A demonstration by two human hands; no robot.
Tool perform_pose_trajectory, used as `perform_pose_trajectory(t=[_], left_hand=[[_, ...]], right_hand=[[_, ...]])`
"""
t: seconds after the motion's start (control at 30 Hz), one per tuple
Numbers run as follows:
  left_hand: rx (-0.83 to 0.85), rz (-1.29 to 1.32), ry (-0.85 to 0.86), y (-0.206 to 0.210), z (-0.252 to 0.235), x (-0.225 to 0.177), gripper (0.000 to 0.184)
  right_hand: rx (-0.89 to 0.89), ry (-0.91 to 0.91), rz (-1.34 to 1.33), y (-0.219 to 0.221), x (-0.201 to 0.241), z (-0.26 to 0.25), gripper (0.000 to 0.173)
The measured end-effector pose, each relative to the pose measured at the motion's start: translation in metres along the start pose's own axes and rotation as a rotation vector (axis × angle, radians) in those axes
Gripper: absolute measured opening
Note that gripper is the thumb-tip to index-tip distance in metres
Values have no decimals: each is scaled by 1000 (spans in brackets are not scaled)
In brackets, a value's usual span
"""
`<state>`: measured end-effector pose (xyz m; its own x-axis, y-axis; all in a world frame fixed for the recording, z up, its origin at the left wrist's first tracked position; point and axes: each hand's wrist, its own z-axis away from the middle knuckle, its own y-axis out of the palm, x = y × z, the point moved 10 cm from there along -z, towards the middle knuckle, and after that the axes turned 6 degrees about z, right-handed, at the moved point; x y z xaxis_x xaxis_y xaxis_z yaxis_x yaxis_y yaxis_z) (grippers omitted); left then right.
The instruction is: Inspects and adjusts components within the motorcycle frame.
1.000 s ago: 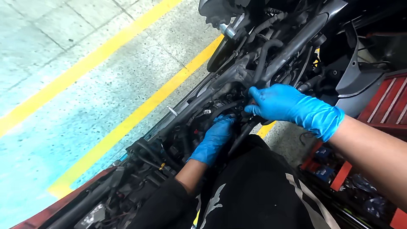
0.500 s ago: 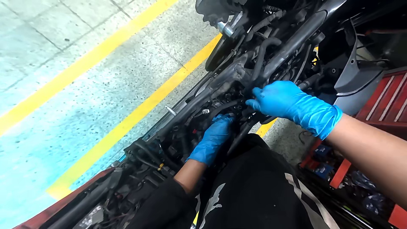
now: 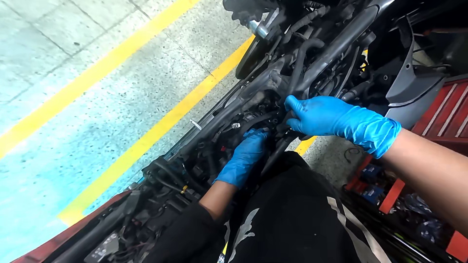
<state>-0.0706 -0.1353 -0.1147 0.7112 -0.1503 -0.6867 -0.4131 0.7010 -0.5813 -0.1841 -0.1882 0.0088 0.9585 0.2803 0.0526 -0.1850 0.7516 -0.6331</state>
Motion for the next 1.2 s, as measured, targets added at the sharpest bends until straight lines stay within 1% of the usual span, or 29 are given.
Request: perform_pose_trajectory(t=[0.07,0.1,0.2,0.27,0.3,0.37,0.4,0.47,0.5,0.53,0.57,0.6,0.67,0.7,0.8,0.83,0.87,0.9,0.97,1.0,1.03,1.1,1.13,1.2], left_hand=[[-16,-2,7,-1,0,-1,32],[-12,-4,3,0,0,0,33],[-23,8,8,0,1,2,34],[-58,21,39,0,0,1,32],[-64,21,41,0,0,1,32],[-74,13,36,0,0,1,32],[-73,8,34,-1,0,1,33],[-61,9,36,-1,1,0,32],[-53,15,40,0,1,1,32],[-52,19,46,0,1,1,32],[-60,21,52,0,0,1,32],[-66,23,52,-1,0,0,32],[-62,24,39,-1,0,2,32],[-59,23,41,0,0,3,32],[-68,47,56,-1,-1,4,31],[-69,58,58,-2,-2,4,31],[-64,67,57,-2,-3,5,31],[-56,79,60,-1,-4,6,31],[-49,97,65,-3,-5,6,32],[-47,102,67,-6,-4,5,32],[-44,109,67,-8,-3,4,31],[18,118,30,-10,-6,6,32],[84,114,-11,-9,-8,6,33],[249,74,-101,-6,-13,6,38]], right_hand=[[-91,35,107,-7,-2,-1,55],[-95,45,111,-6,-3,-2,58],[9,-21,-61,4,-3,-2,47],[11,-33,-43,4,-2,0,41],[-18,-17,10,1,-2,0,42],[-113,26,101,-7,-2,-1,56],[-116,24,90,-7,-1,-2,56],[-59,-40,-37,-2,2,-3,50],[-47,-81,-96,-1,5,-2,50],[-44,-97,-102,-2,7,-1,47],[-50,-87,-60,-4,8,-1,42],[-56,-62,6,-7,9,0,41],[-81,2,107,-10,7,-1,53],[-71,12,107,-9,6,-1,55],[47,-20,-71,1,5,1,50],[54,-22,-82,2,5,2,47],[29,-17,-55,0,5,2,42],[-16,-4,-5,-3,5,1,43],[-105,36,101,-11,4,0,57],[-113,35,106,-11,4,0,59],[-94,12,72,-9,4,0,57],[-49,-65,-33,-4,8,1,48],[-57,-105,-48,-5,10,1,45],[-144,-126,16,-11,14,1,35]])
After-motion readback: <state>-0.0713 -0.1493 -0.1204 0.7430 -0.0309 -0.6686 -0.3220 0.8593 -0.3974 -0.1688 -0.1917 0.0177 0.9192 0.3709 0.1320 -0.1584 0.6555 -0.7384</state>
